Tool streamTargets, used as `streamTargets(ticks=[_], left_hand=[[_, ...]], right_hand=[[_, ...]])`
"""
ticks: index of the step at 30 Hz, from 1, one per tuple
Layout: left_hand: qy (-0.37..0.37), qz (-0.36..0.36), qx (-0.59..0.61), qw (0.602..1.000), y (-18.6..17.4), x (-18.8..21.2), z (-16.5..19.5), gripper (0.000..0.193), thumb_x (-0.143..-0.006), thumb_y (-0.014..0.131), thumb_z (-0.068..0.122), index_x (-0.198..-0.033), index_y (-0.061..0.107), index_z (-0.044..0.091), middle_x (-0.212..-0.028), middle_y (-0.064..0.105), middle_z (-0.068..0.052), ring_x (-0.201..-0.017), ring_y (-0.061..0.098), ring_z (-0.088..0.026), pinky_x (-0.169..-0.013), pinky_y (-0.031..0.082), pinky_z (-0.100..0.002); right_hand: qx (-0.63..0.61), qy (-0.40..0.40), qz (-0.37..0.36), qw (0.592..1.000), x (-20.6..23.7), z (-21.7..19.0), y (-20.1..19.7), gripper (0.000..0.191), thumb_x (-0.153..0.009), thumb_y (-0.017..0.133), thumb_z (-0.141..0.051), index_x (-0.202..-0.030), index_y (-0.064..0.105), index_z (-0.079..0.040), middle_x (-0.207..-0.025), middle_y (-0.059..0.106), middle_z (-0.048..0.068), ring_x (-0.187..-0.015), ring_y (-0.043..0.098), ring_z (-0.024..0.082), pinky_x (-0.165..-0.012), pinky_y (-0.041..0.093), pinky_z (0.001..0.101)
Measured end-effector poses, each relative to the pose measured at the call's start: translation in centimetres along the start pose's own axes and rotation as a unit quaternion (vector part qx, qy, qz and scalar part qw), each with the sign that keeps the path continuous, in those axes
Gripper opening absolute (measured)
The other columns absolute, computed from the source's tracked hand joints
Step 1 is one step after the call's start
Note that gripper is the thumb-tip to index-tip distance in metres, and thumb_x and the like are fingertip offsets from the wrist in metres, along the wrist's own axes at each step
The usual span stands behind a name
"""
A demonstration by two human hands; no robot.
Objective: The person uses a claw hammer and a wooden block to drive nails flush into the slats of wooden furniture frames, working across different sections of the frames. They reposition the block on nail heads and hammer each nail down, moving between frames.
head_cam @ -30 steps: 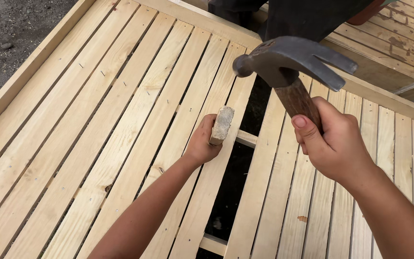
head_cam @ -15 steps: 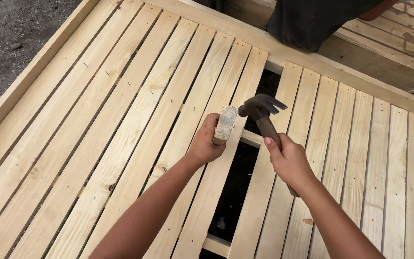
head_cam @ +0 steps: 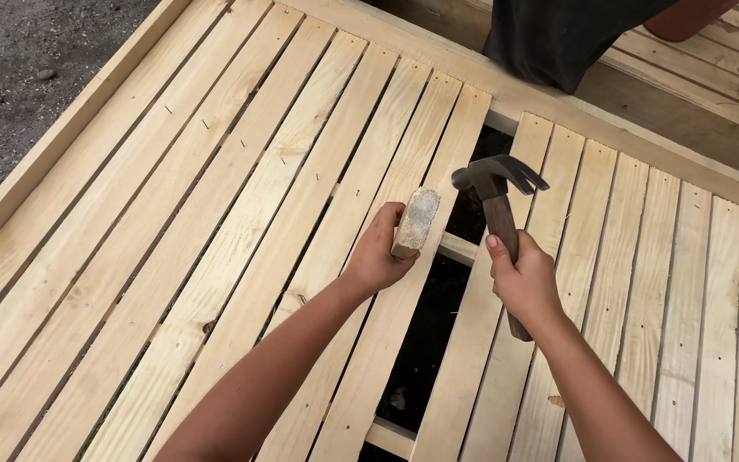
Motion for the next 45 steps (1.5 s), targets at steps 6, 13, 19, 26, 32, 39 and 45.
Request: streamTargets(ticks=[6,13,19,26,32,39,45], left_hand=[[0.036,0.055,0.032,0.997,-2.0,0.9,3.1,0.081,-0.069,0.077,0.006,-0.140,0.041,0.012,-0.135,0.052,-0.013,-0.126,0.056,-0.036,-0.094,0.052,-0.043],[-0.042,0.020,-0.005,0.999,-1.7,0.2,4.2,0.053,-0.074,0.071,0.007,-0.124,0.052,0.013,-0.116,0.066,-0.011,-0.106,0.067,-0.034,-0.087,0.055,-0.041],[-0.035,0.039,-0.011,0.999,-1.7,0.5,4.0,0.055,-0.074,0.067,0.004,-0.126,0.053,0.011,-0.118,0.065,-0.013,-0.108,0.066,-0.036,-0.090,0.054,-0.041],[0.018,0.129,0.134,0.982,-11.2,2.1,3.5,0.051,-0.087,0.064,0.000,-0.136,0.050,0.005,-0.127,0.064,-0.012,-0.119,0.064,-0.022,-0.100,0.056,-0.036],[0.079,0.126,0.168,0.975,-12.5,5.2,1.5,0.056,-0.082,0.064,-0.004,-0.133,0.044,0.008,-0.134,0.059,-0.011,-0.127,0.059,-0.020,-0.107,0.052,-0.037],[0.010,0.075,0.097,0.992,-9.4,6.4,0.3,0.052,-0.081,0.067,0.000,-0.129,0.052,0.010,-0.127,0.063,-0.009,-0.114,0.063,-0.021,-0.096,0.053,-0.035],[-0.148,0.039,-0.011,0.988,-7.9,2.3,0.0,0.040,-0.082,0.066,0.017,-0.119,0.052,0.008,-0.092,0.072,-0.013,-0.083,0.069,-0.027,-0.080,0.056,-0.036]], right_hand=[[0.043,-0.221,0.083,0.971,1.6,-2.7,2.2,0.041,-0.105,0.057,-0.036,-0.107,0.054,0.005,-0.072,0.062,0.011,-0.060,0.062,0.024,-0.058,0.050,0.0393],[0.127,-0.044,-0.012,0.991,-0.8,1.5,2.9,0.043,-0.102,0.055,-0.040,-0.100,0.058,0.003,-0.066,0.066,0.020,-0.057,0.066,0.034,-0.059,0.051,0.0468],[0.141,-0.046,-0.033,0.988,-0.3,5.6,6.4,0.041,-0.100,0.060,-0.040,-0.101,0.059,0.001,-0.067,0.067,0.016,-0.057,0.064,0.028,-0.059,0.051,0.0437],[-0.084,0.084,-0.068,0.991,0.2,9.1,6.6,0.039,-0.102,0.058,-0.038,-0.098,0.055,0.000,-0.058,0.053,0.009,-0.043,0.049,0.019,-0.043,0.043,0.0391],[-0.110,0.082,-0.067,0.988,0.7,8.5,6.8,0.036,-0.101,0.058,-0.037,-0.096,0.052,-0.002,-0.056,0.051,0.005,-0.041,0.047,0.016,-0.040,0.041,0.0363],[-0.092,0.079,-0.075,0.990,1.1,6.6,6.0,0.035,-0.101,0.058,-0.038,-0.096,0.055,-0.003,-0.056,0.052,0.006,-0.041,0.049,0.017,-0.041,0.043,0.0361],[-0.059,-0.081,-0.132,0.986,2.4,-5.3,0.8,0.039,-0.100,0.060,-0.038,-0.089,0.057,-0.001,-0.058,0.054,0.004,-0.046,0.050,0.013,-0.044,0.043,0.0315]])
Point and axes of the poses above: each hand's wrist, its own x-axis away from the middle knuckle, its own y-axis out of the palm, z = x × y, the point moved 6 cm from there along -x, towards the middle knuckle
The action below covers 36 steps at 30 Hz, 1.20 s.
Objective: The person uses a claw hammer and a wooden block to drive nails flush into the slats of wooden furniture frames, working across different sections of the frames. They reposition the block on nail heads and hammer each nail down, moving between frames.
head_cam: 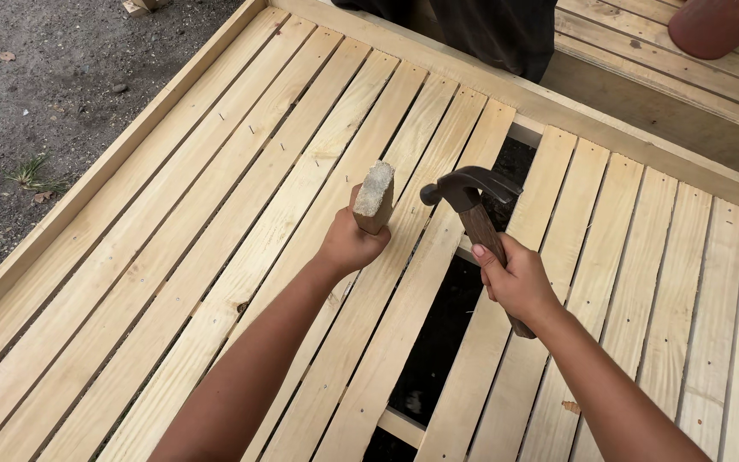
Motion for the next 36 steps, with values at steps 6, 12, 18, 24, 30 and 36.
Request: streamTargets(ticks=[6,12,18,24,30,36], left_hand=[[-0.058,-0.041,-0.090,0.993,-0.4,-0.5,0.0,0.027,-0.083,0.066,0.029,-0.097,0.067,0.005,-0.085,0.075,-0.015,-0.079,0.071,-0.031,-0.075,0.056,-0.041],[-0.090,-0.056,-0.137,0.985,-0.4,-1.3,0.2,0.031,-0.082,0.069,0.034,-0.098,0.069,0.008,-0.090,0.076,-0.013,-0.084,0.072,-0.032,-0.077,0.057,-0.041],[-0.093,-0.065,-0.132,0.985,0.1,-1.3,-0.8,0.032,-0.081,0.070,0.034,-0.094,0.068,0.005,-0.089,0.076,-0.013,-0.083,0.073,-0.032,-0.076,0.058,-0.041],[-0.082,-0.068,-0.176,0.979,0.6,-1.9,-0.1,0.031,-0.082,0.070,0.034,-0.081,0.069,0.003,-0.082,0.074,-0.014,-0.078,0.071,-0.033,-0.072,0.058,-0.041],[-0.084,-0.092,-0.205,0.971,0.4,-1.3,0.3,0.028,-0.082,0.065,0.033,-0.076,0.073,0.007,-0.078,0.073,-0.012,-0.075,0.070,-0.032,-0.068,0.056,-0.042],[-0.131,-0.081,-0.211,0.965,0.3,-1.6,-0.3,0.031,-0.081,0.070,0.038,-0.084,0.070,0.007,-0.083,0.074,-0.011,-0.079,0.072,-0.029,-0.070,0.057,-0.041]], right_hand=[[-0.046,-0.385,-0.066,0.920,4.3,-15.2,-5.7,0.043,-0.104,0.056,-0.040,-0.115,0.052,0.001,-0.071,0.054,0.003,-0.058,0.049,0.009,-0.051,0.043,0.0267],[0.349,-0.143,-0.119,0.918,2.9,-20.7,-2.4,0.043,-0.096,0.063,-0.047,-0.089,0.060,-0.005,-0.056,0.062,0.012,-0.048,0.057,0.020,-0.051,0.045,0.0397],[0.127,-0.395,-0.037,0.909,6.1,-25.8,-5.7,0.036,-0.100,0.059,-0.034,-0.114,0.054,0.000,-0.060,0.054,0.007,-0.048,0.050,0.017,-0.047,0.044,0.0351],[0.389,-0.146,-0.103,0.904,1.1,-19.1,-3.1,0.037,-0.096,0.065,-0.038,-0.087,0.059,-0.002,-0.051,0.058,0.010,-0.045,0.057,0.023,-0.049,0.045,0.0406],[0.256,-0.305,0.046,0.916,2.4,-20.8,-8.0,0.030,-0.099,0.065,-0.029,-0.098,0.060,0.000,-0.055,0.055,0.008,-0.048,0.052,0.017,-0.047,0.041,0.0355],[-0.088,-0.379,-0.013,0.921,4.8,-24.3,-7.6,0.029,-0.108,0.060,-0.030,-0.105,0.051,-0.003,-0.088,0.059,-0.005,-0.071,0.058,0.003,-0.056,0.049,0.0196]])
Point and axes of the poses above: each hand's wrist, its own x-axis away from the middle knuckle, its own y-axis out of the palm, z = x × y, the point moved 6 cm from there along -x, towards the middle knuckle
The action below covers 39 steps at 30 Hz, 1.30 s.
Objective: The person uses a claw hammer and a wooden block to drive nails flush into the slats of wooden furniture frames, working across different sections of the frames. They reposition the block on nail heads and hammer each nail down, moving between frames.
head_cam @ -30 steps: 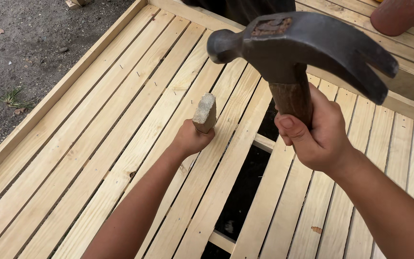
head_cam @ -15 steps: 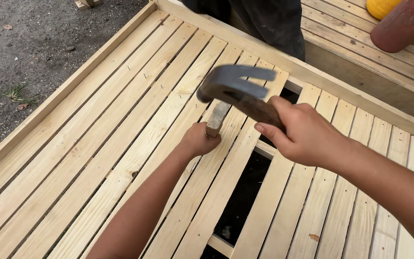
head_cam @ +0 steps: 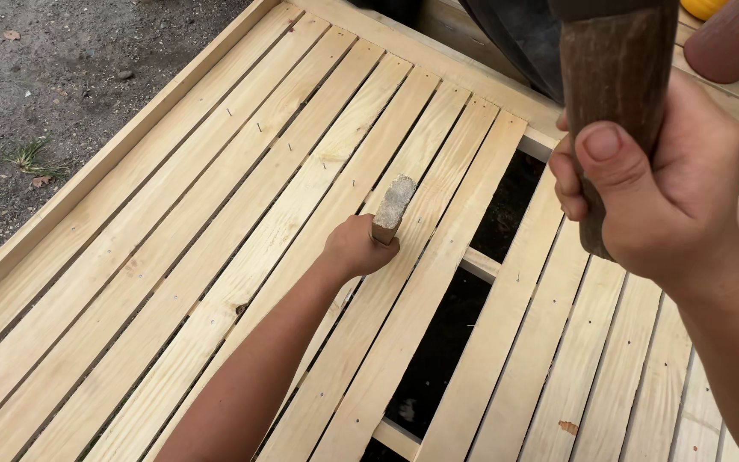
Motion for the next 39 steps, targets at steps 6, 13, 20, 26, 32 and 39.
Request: streamTargets(ticks=[6,13,20,26,32,39], left_hand=[[0.016,0.007,-0.007,1.000,0.3,0.2,0.3,0.031,-0.079,0.069,0.039,-0.086,0.070,0.009,-0.085,0.075,-0.009,-0.082,0.072,-0.029,-0.074,0.057,-0.040],[-0.016,0.003,-0.037,0.999,-0.3,0.5,0.4,0.032,-0.080,0.069,0.043,-0.087,0.068,0.012,-0.084,0.075,-0.006,-0.081,0.072,-0.026,-0.069,0.056,-0.039],[-0.024,-0.022,-0.051,0.998,-0.1,0.5,0.3,0.031,-0.082,0.066,0.045,-0.083,0.071,0.015,-0.083,0.075,-0.003,-0.080,0.072,-0.024,-0.069,0.056,-0.038],[-0.005,0.023,-0.047,0.999,-0.7,0.7,0.7,0.030,-0.080,0.069,0.045,-0.086,0.071,0.015,-0.085,0.075,-0.005,-0.082,0.073,-0.026,-0.072,0.056,-0.038],[-0.013,0.001,-0.032,0.999,-0.4,0.6,0.4,0.035,-0.081,0.067,0.046,-0.088,0.071,0.012,-0.085,0.076,-0.006,-0.083,0.073,-0.026,-0.071,0.057,-0.040],[-0.003,0.002,-0.040,0.999,-0.2,0.4,0.4,0.033,-0.081,0.066,0.044,-0.086,0.070,0.011,-0.084,0.075,-0.006,-0.082,0.072,-0.026,-0.072,0.057,-0.039]], right_hand=[[0.396,0.276,-0.269,0.833,2.8,5.6,4.2,0.043,-0.094,0.062,-0.049,-0.095,0.060,-0.006,-0.051,0.059,0.012,-0.045,0.058,0.026,-0.053,0.046,0.0443],[0.335,0.173,-0.079,0.923,2.5,8.1,-1.5,0.038,-0.098,0.063,-0.038,-0.085,0.057,-0.003,-0.053,0.055,0.009,-0.047,0.051,0.020,-0.048,0.043,0.0373],[0.101,0.016,0.081,0.991,7.7,16.9,3.0,0.035,-0.104,0.058,-0.028,-0.117,0.053,0.003,-0.064,0.056,0.001,-0.052,0.051,0.008,-0.051,0.042,0.0246],[0.254,0.445,-0.083,0.855,12.3,25.5,6.4,0.049,-0.102,0.057,-0.045,-0.093,0.062,0.003,-0.065,0.059,0.015,-0.058,0.055,0.024,-0.058,0.047,0.0414],[0.055,0.121,0.113,0.985,6.9,18.5,0.6,0.037,-0.108,0.056,-0.039,-0.107,0.055,-0.001,-0.076,0.057,0.002,-0.060,0.054,0.011,-0.054,0.046,0.0271],[-0.083,-0.020,0.232,0.969,12.3,21.5,4.5,0.045,-0.111,0.058,-0.040,-0.118,0.044,0.002,-0.087,0.053,0.006,-0.073,0.056,0.013,-0.062,0.051,0.0278]])
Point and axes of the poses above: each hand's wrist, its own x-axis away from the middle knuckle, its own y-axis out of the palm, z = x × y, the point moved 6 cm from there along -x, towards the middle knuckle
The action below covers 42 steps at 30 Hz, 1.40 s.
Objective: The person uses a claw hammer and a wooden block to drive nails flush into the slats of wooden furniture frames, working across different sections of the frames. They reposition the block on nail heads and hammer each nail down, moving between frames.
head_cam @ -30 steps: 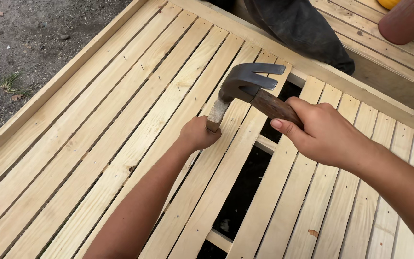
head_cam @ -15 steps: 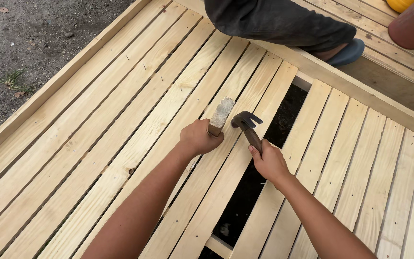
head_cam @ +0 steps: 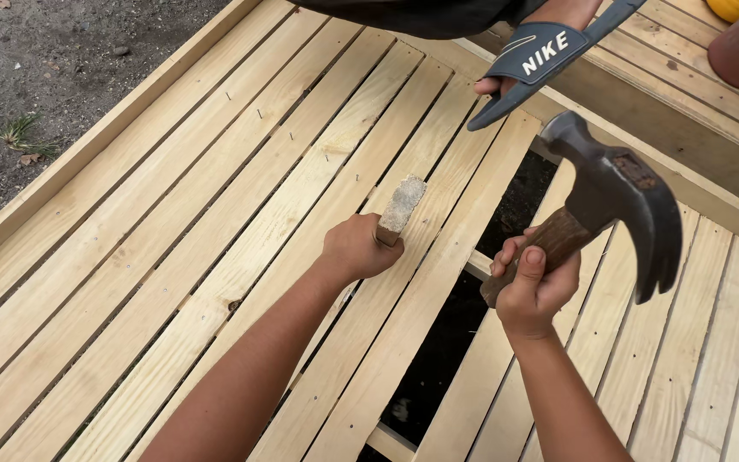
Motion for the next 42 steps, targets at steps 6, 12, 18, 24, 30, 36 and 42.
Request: streamTargets(ticks=[6,12,18,24,30,36,42], left_hand=[[-0.003,-0.010,0.003,1.000,-0.1,0.2,0.2,0.032,-0.081,0.065,0.041,-0.080,0.072,0.010,-0.080,0.074,-0.007,-0.080,0.071,-0.028,-0.071,0.056,-0.039],[-0.009,-0.015,0.026,1.000,-0.2,0.1,0.1,0.028,-0.082,0.064,0.037,-0.078,0.068,0.010,-0.077,0.073,-0.008,-0.076,0.071,-0.029,-0.068,0.056,-0.041],[-0.004,-0.023,0.032,0.999,0.1,0.2,0.3,0.024,-0.080,0.064,0.035,-0.075,0.072,0.014,-0.079,0.074,-0.007,-0.077,0.070,-0.027,-0.068,0.056,-0.040],[0.003,-0.023,0.022,0.999,0.1,-0.1,0.3,0.026,-0.084,0.057,0.034,-0.084,0.073,0.014,-0.083,0.074,-0.008,-0.079,0.071,-0.029,-0.070,0.057,-0.041],[0.019,-0.009,0.015,1.000,-0.4,-0.5,0.4,0.030,-0.082,0.059,0.037,-0.089,0.072,0.011,-0.089,0.076,-0.008,-0.085,0.074,-0.026,-0.075,0.058,-0.040],[0.033,-0.020,0.040,0.998,0.4,-0.7,0.6,0.035,-0.082,0.065,0.034,-0.108,0.069,0.011,-0.101,0.076,-0.010,-0.094,0.073,-0.029,-0.080,0.058,-0.043],[0.122,0.090,0.223,0.963,0.0,0.2,1.5,0.064,-0.073,0.067,0.012,-0.136,0.057,0.016,-0.104,0.076,-0.012,-0.094,0.073,-0.032,-0.080,0.059,-0.043]], right_hand=[[0.402,0.377,-0.138,0.823,3.4,8.2,1.6,0.036,-0.105,0.057,-0.037,-0.096,0.061,-0.002,-0.067,0.063,0.006,-0.058,0.061,0.016,-0.058,0.046,0.0303],[0.168,0.139,-0.005,0.976,1.0,1.8,0.4,0.035,-0.110,0.053,-0.035,-0.103,0.052,-0.002,-0.071,0.057,0.002,-0.054,0.053,0.009,-0.051,0.045,0.0270],[0.425,0.388,-0.178,0.798,2.1,7.2,2.6,0.038,-0.103,0.059,-0.037,-0.092,0.057,0.000,-0.062,0.065,0.010,-0.051,0.064,0.017,-0.059,0.048,0.0316],[0.367,0.200,-0.078,0.905,0.8,5.7,1.3,0.040,-0.104,0.052,-0.040,-0.101,0.057,-0.001,-0.069,0.064,0.011,-0.058,0.063,0.025,-0.057,0.050,0.0380],[0.459,0.461,-0.213,0.729,2.1,8.2,1.3,0.045,-0.102,0.054,-0.044,-0.096,0.059,0.000,-0.079,0.069,0.020,-0.066,0.070,0.033,-0.064,0.059,0.0481],[0.537,0.181,-0.206,0.798,2.2,7.4,3.0,0.046,-0.102,0.063,-0.043,-0.088,0.062,0.001,-0.073,0.067,0.018,-0.066,0.065,0.034,-0.062,0.052,0.0443],[0.463,0.508,-0.347,0.638,-5.1,6.7,3.2,0.051,-0.101,0.057,-0.043,-0.088,0.054,0.006,-0.059,0.053,0.013,-0.044,0.052,0.023,-0.044,0.048,0.0433]])
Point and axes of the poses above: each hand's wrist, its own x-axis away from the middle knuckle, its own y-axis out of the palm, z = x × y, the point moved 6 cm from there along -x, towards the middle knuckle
